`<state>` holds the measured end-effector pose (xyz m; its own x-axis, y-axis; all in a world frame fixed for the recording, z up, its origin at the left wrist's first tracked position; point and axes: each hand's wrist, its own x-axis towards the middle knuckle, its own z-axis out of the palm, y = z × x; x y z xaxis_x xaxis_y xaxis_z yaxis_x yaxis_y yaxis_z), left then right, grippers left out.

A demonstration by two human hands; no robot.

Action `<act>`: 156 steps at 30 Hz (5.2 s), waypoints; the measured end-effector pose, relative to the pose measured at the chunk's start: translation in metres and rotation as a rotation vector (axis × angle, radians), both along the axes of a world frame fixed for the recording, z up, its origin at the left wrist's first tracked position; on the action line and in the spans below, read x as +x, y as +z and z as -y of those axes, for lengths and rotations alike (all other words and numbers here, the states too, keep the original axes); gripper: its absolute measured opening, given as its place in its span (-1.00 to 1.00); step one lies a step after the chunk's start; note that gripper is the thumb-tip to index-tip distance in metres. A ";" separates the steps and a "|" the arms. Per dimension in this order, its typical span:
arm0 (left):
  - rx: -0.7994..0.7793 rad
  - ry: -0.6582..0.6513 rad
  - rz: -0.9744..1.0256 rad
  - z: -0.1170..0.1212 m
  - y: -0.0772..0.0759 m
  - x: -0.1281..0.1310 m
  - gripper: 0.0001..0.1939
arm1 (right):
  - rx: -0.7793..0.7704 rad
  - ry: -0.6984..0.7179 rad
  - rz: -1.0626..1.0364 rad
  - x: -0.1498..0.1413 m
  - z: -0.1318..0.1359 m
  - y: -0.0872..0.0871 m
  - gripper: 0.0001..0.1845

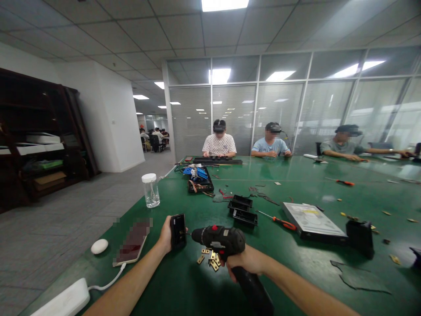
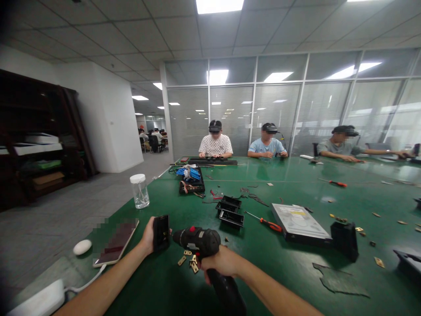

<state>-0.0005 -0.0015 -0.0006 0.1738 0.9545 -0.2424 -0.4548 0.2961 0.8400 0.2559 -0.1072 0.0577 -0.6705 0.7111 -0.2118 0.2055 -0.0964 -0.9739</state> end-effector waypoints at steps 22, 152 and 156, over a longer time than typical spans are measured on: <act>-0.001 0.024 -0.020 0.002 0.004 0.002 -0.56 | 0.023 0.014 0.014 0.001 -0.001 -0.001 -0.78; -0.014 0.022 -0.014 0.003 0.006 0.003 -0.56 | 0.005 -0.010 0.026 0.001 -0.001 -0.001 -0.80; -0.036 0.039 -0.001 0.005 0.008 0.004 -0.57 | 0.013 -0.001 0.010 0.003 -0.002 -0.004 -0.80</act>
<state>0.0038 -0.0065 0.0072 0.1361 0.9513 -0.2766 -0.4661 0.3079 0.8294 0.2585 -0.1054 0.0536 -0.6678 0.7142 -0.2097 0.2154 -0.0842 -0.9729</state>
